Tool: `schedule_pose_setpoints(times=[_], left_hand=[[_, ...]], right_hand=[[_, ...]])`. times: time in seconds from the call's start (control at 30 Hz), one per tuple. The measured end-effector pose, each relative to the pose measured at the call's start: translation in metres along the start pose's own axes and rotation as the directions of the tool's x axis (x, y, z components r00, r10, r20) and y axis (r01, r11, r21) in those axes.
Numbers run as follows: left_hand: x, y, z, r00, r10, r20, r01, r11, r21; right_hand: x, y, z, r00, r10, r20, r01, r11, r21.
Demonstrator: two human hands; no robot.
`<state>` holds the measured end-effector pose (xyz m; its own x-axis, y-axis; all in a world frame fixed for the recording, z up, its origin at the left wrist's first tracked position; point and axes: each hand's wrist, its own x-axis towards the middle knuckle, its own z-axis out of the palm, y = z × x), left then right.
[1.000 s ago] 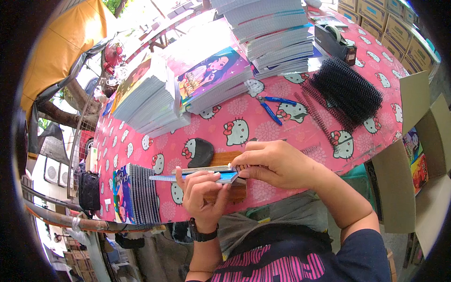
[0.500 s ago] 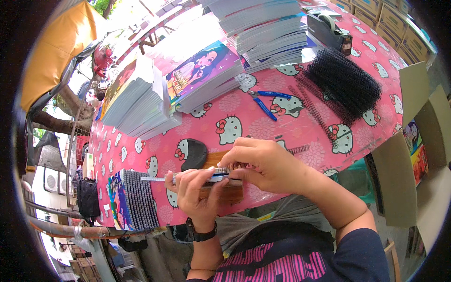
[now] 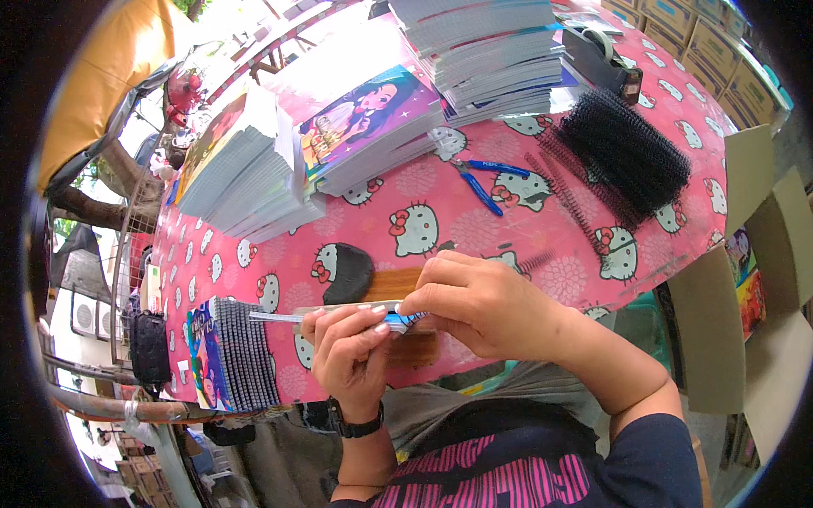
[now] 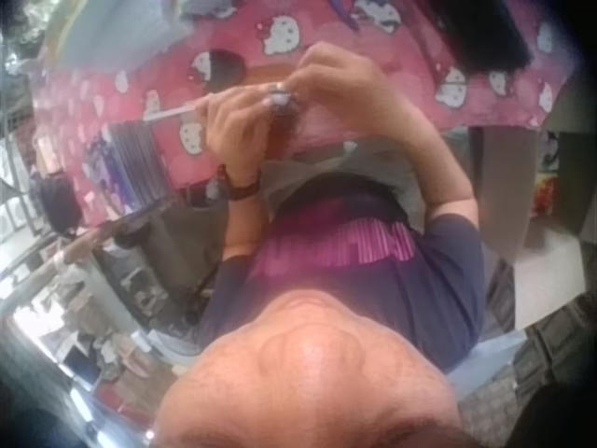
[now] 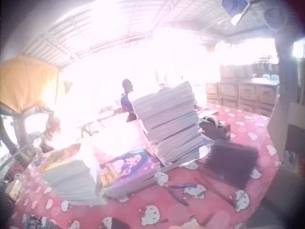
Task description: The person binds notebooks by manually sliding plastic spiral coils through pre-punched holes in stacks of paper and covers, then trims the ends of the coils with pliers.
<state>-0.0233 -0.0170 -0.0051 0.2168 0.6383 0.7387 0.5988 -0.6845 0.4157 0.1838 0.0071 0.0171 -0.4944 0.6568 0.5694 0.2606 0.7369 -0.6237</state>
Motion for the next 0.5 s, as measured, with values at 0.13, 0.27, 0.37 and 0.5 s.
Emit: schedule_pose_setpoints(times=[0.13,0.27,0.37,0.5], left_hand=[[-0.016,0.0,-0.003,0.999,0.034,-0.018,-0.034,0.999,0.019],[-0.022,0.001,-0.002,0.999,0.037,-0.036,-0.037,0.999,0.027],[-0.023,0.003,-0.002,0.999,0.029,-0.033,-0.028,0.999,0.035],[-0.023,0.004,0.0,0.999,0.037,-0.036,-0.036,0.999,0.033]], right_hand=[[-0.005,-0.002,0.001,0.992,0.059,0.108,-0.064,0.997,0.049],[-0.006,-0.007,0.001,0.991,0.049,0.124,-0.053,0.998,0.029],[-0.005,-0.013,-0.004,0.986,0.018,0.164,-0.025,0.999,0.036],[-0.008,-0.009,-0.001,0.988,0.047,0.147,-0.057,0.996,0.07]])
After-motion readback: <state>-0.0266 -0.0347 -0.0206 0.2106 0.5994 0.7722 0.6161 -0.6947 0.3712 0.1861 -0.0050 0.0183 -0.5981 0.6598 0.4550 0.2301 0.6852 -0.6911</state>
